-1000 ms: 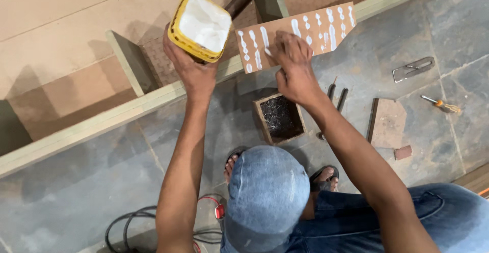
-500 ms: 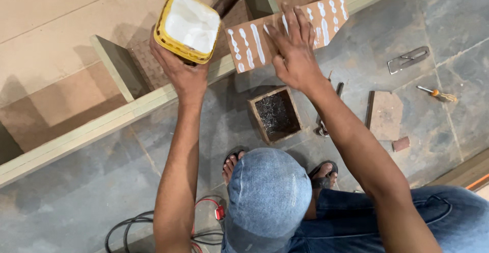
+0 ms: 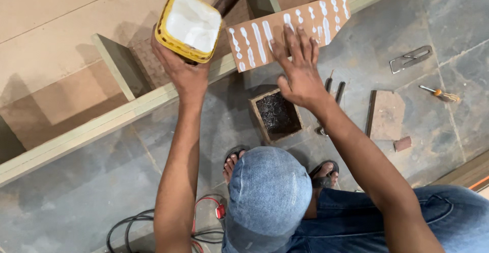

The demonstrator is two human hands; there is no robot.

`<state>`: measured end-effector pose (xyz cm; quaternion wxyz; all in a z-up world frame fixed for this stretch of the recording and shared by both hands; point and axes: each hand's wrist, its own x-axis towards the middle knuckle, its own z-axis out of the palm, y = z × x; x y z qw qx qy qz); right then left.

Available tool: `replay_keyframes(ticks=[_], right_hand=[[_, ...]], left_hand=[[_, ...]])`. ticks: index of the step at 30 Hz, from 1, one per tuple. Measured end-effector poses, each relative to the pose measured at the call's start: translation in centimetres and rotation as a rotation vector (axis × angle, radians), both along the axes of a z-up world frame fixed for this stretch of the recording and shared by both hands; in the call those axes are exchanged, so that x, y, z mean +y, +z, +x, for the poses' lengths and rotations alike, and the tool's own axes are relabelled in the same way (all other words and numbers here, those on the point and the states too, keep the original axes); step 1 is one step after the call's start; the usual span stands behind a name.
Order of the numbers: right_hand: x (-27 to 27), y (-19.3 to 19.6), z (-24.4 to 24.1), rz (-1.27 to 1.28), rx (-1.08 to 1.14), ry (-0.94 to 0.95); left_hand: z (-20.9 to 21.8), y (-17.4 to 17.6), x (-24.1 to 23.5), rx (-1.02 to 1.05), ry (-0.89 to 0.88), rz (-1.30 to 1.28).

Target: The person hammers nails into a wooden cabinet frame, applies white adhesive to a piece of cardboard, and attaches the cardboard to the cabinet interior. They use a hammer to secure the components.

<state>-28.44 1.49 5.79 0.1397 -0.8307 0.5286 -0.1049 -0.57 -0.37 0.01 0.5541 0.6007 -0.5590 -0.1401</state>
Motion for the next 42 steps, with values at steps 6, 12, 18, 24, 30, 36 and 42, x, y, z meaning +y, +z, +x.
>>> replay_keyframes(ticks=[6, 12, 18, 24, 30, 36, 42], right_hand=[[2.3, -0.5, -1.4, -0.086, 0.008, 0.083], [-0.7, -0.6, -2.7, -0.067, -0.123, -0.054], [-5.4, -0.3, -1.7, -0.001, -0.045, -0.002], [-5.2, 0.0, -0.8, 0.077, 0.126, -0.027], [-3.3, 0.9, -1.4, 0.104, 0.215, 0.012], [-1.2, 1.1, -1.2, 0.054, 0.332, 0.056], [0.7, 0.7, -0.6, -0.065, 0.542, 0.055]], left_hand=[[0.1, 0.1, 0.2, 0.063, 0.021, 0.052], [0.1, 0.1, 0.1, 0.065, 0.024, 0.054], [-0.1, 0.7, 0.2, 0.015, 0.035, 0.036], [0.0, 0.8, 0.1, 0.032, 0.004, 0.028], [0.0, 0.5, 0.0, 0.018, 0.005, 0.008], [0.1, 0.2, 0.2, 0.05, 0.007, 0.023], [0.1, 0.1, 0.1, 0.052, -0.001, 0.018]])
